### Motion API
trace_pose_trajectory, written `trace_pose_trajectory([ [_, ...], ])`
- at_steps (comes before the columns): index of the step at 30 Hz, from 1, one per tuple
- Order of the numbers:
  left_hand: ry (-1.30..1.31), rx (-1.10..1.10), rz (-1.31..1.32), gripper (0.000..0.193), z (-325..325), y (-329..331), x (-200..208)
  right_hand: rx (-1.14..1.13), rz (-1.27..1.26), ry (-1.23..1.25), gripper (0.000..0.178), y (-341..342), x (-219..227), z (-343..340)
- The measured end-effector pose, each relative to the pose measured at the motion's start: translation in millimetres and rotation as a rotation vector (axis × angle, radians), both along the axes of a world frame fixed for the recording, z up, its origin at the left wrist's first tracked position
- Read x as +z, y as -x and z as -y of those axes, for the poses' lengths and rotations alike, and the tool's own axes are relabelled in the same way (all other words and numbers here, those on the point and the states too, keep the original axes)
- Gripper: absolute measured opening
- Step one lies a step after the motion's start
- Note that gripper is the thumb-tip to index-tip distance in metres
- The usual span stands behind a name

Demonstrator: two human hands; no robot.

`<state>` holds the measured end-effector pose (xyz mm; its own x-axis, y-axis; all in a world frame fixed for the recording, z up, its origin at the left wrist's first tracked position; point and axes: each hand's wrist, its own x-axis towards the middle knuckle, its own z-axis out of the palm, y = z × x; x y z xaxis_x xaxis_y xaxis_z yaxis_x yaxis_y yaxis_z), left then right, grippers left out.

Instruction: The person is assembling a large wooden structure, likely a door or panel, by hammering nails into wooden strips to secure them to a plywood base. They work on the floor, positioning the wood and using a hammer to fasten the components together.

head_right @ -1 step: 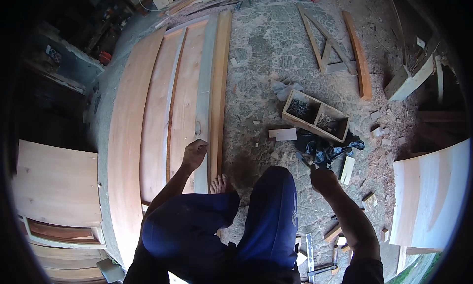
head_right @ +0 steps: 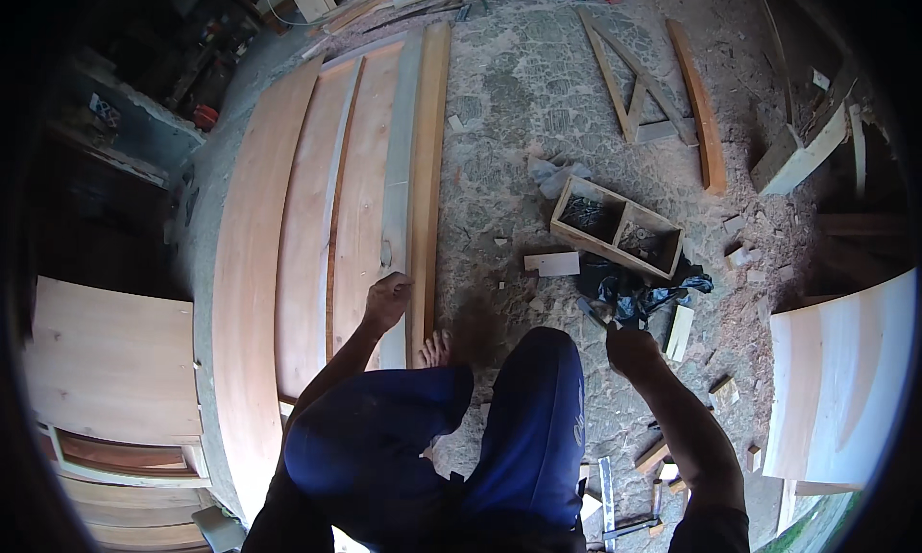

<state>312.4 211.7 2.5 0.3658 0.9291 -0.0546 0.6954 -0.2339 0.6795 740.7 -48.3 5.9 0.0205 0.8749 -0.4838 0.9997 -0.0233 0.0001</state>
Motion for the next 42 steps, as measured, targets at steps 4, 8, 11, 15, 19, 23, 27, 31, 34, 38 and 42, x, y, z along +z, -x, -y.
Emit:
trace_pose_trajectory([
  [4,-0.131,-0.028,-0.185,0.019,-41,-22,-71,0.027,0.01,-0.062,0.034,17,4,-8],
  [8,-0.313,-0.129,-0.157,0.029,-77,-75,-85,-0.053,-0.026,0.018,0.044,13,16,-1],
  [11,-0.239,-0.225,-0.301,0.037,-102,-90,-90,-0.083,-0.041,0.078,0.047,10,21,1],
  [15,-0.175,-0.308,-0.496,0.037,-103,-108,-93,-0.074,-0.045,0.101,0.048,8,29,-4],
  [19,-0.441,-0.347,-0.262,0.03,-109,-107,-111,-0.002,-0.047,0.043,0.044,14,27,-18],
  [23,-0.146,-0.315,-0.46,0.027,-118,-109,-118,0.041,-0.01,0.053,0.041,14,25,-21],
  [27,-0.289,-0.261,-0.425,0.024,-110,-106,-123,0.051,-0.029,0.039,0.041,9,25,-21],
  [31,-0.233,-0.014,-0.335,0.029,-116,-118,-120,0.071,-0.023,0.082,0.043,6,29,-23],
  [34,-0.035,0.127,-0.156,0.025,-126,-122,-118,0.05,-0.055,0.11,0.047,5,34,-26],
  [38,0.069,0.143,-0.11,0.014,-111,-116,-126,0.07,-0.043,0.166,0.053,4,36,-29],
  [42,0.072,0.166,-0.113,0.013,-89,-134,-114,0.057,-0.042,0.192,0.055,1,34,-27],
])
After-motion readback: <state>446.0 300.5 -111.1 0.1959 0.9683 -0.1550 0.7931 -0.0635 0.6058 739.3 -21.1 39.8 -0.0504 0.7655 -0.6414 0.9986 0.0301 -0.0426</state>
